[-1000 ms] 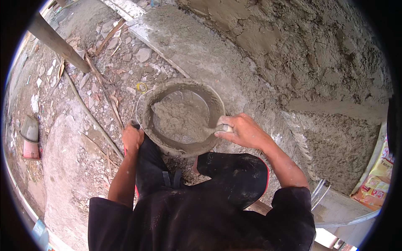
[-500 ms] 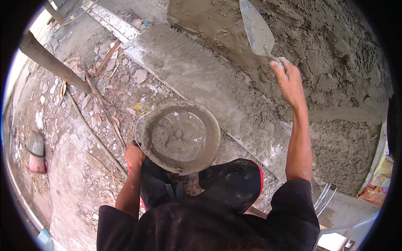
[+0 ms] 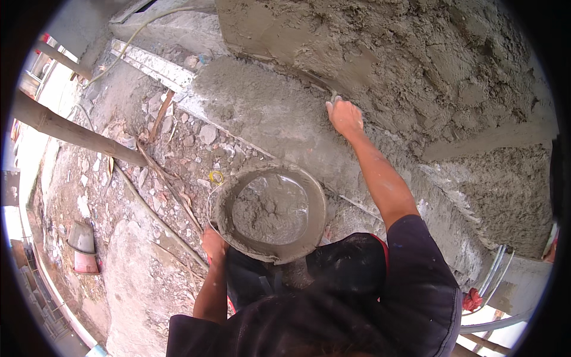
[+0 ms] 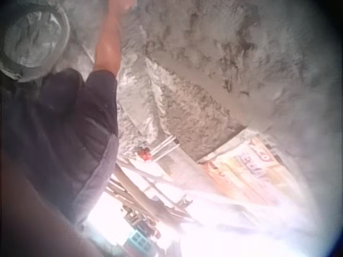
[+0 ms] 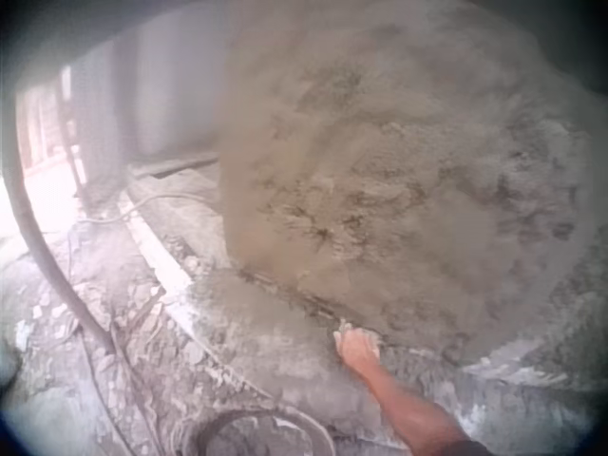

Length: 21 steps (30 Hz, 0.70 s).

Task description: The person applies plaster to a wall using a trowel, repeatedly dipping the trowel into a bucket of plaster and smoothing it onto the surface.

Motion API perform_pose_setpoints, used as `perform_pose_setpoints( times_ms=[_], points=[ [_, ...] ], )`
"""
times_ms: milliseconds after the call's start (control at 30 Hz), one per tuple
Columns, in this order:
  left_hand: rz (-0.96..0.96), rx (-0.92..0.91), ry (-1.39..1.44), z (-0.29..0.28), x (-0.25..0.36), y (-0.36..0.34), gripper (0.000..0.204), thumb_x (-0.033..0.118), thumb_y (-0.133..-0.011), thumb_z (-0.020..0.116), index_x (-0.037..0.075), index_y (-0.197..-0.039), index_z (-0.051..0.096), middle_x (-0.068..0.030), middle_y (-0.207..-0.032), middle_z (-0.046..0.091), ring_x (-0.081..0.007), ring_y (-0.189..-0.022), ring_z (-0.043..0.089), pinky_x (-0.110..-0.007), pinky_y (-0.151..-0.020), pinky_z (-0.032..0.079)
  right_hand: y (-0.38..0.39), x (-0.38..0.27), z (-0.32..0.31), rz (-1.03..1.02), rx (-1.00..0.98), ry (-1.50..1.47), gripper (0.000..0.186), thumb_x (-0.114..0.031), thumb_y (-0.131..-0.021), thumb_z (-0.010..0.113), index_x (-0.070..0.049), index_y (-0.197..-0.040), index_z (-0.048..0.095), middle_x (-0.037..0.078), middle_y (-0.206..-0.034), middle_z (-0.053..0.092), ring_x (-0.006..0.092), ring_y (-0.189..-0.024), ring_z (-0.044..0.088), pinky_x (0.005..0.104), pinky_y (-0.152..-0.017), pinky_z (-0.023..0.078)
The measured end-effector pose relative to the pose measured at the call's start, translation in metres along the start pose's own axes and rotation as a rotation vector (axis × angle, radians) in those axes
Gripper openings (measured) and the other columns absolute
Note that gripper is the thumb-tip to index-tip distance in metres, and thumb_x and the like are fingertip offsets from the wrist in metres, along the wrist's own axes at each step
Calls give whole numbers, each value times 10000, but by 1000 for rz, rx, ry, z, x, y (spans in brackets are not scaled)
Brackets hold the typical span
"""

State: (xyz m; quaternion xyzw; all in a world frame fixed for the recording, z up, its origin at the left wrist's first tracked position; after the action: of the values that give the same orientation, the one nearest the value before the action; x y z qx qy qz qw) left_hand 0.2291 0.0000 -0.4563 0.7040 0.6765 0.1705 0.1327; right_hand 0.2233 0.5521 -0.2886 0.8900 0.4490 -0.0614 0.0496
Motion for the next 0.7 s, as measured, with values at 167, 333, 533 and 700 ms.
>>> perform_pose_setpoints(
  times_ms=[167, 333, 533, 700],
  points=[
    [31, 92, -92, 24, -16, -3, 219, 139, -950, 497, 40, -1105, 617, -151, -1057, 678, -325, -900, 683, -446, -754, 582, 8, -23, -74, 87, 74, -44, 443, -402, -985, 533, 10, -1098, 651, 267, -985, 695, 445, -977, 659, 533, -862, 510],
    [-38, 48, -103, 23, -19, -8, 245, 212, -919, 550, 31, -1066, 626, -132, -1044, 688, -318, -963, 669, -442, -775, 578, 12, 6, -117, 106, 174, -180, 448, -426, -966, 555, -5, -1074, 664, 273, -965, 692, 453, -972, 652, 536, -844, 499],
    [24, 8, 28, -13, 8, 6, 362, 279, -921, 554, -18, -1122, 607, -160, -1060, 684, -349, -1062, 630, -480, -821, 556, 22, 57, -167, 37, 188, -267, 452, -431, -954, 582, 11, -898, 665, 208, -828, 695, 370, -788, 675, 469, -724, 500],
    [-5, -5, 140, -2, -1, -3, 379, 327, -921, 551, 2, -1105, 619, -178, -1050, 687, -383, -999, 656, -498, -840, 547, 54, 70, -223, 155, 115, -510, 413, -381, -996, 575, -92, -710, 500, -32, -596, 447, 58, -490, 411, 257, -445, 323]
  ],
)
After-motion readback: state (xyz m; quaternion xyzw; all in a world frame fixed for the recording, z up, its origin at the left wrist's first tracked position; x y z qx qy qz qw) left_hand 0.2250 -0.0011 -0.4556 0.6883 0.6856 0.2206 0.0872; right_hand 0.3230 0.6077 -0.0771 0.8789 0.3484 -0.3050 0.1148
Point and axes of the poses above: each hand's wrist, its own y-axis away from the middle knuckle, its own z-axis out of the palm, x = y × z, the point moved 4 cm from there along -y, towards the middle knuckle
